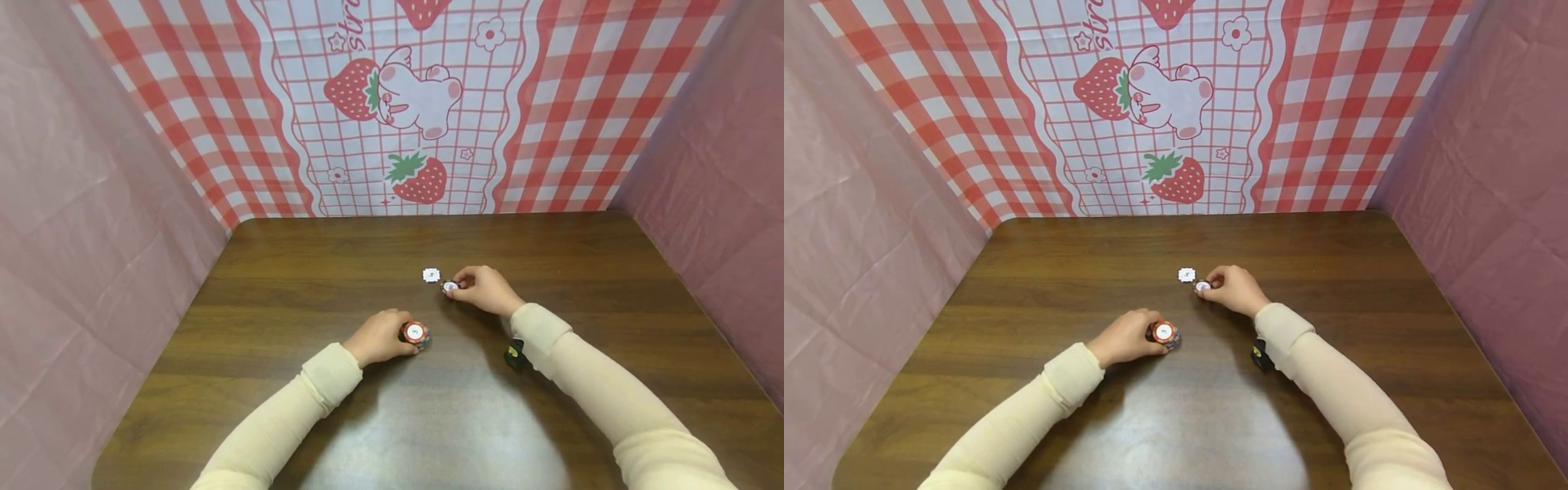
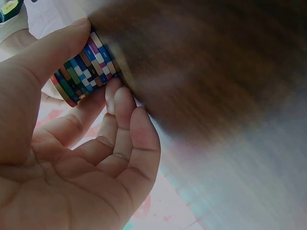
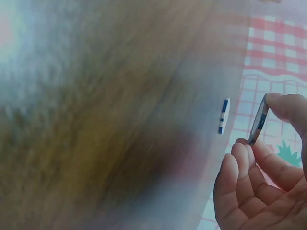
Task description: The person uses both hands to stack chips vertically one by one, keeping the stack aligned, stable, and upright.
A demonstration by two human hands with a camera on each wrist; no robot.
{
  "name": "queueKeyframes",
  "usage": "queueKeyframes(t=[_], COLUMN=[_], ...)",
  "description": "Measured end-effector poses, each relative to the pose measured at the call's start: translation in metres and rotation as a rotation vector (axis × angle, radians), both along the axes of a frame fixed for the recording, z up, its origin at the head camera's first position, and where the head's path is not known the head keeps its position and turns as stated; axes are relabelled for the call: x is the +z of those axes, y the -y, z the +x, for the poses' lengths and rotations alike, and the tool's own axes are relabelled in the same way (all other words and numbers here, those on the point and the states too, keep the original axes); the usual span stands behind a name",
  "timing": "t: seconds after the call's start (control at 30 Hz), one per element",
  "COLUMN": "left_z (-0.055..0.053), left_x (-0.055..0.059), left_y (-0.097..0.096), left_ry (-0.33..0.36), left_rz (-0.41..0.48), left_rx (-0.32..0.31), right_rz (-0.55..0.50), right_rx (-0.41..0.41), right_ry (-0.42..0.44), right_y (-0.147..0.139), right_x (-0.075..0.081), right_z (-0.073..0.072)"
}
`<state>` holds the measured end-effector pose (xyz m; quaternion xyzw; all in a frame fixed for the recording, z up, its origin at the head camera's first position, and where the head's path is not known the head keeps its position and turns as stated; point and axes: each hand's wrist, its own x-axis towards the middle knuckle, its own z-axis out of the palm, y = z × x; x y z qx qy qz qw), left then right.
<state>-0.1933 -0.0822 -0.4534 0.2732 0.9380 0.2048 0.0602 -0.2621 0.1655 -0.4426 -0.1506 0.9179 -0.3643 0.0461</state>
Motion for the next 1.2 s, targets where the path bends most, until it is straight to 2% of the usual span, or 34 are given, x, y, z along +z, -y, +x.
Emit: queueKeyframes(t=[0.2,0.4,0.8,1.2], left_z=[0.001,0.0,0.0,0.0], left_x=[0.001,0.002,0.002,0.001], left_y=[0.0,0.0,0.0,0.0], left_ry=[-0.001,-0.006,-0.01,0.01], left_rz=[-0.002,0.006,-0.007,-0.009], left_rx=[-0.001,-0.006,-0.004,0.006], right_rz=[-0.05,-0.082,-0.065,-0.019], right_rx=[0.034,0.105,0.228,0.281], right_ry=[-0.022,-0.081,-0.131,-0.174], right_y=[0.005,0.015,0.033,0.044], right_x=[0.005,0.008,0.009,0.001], right_z=[0.009,0.02,0.045,0.056])
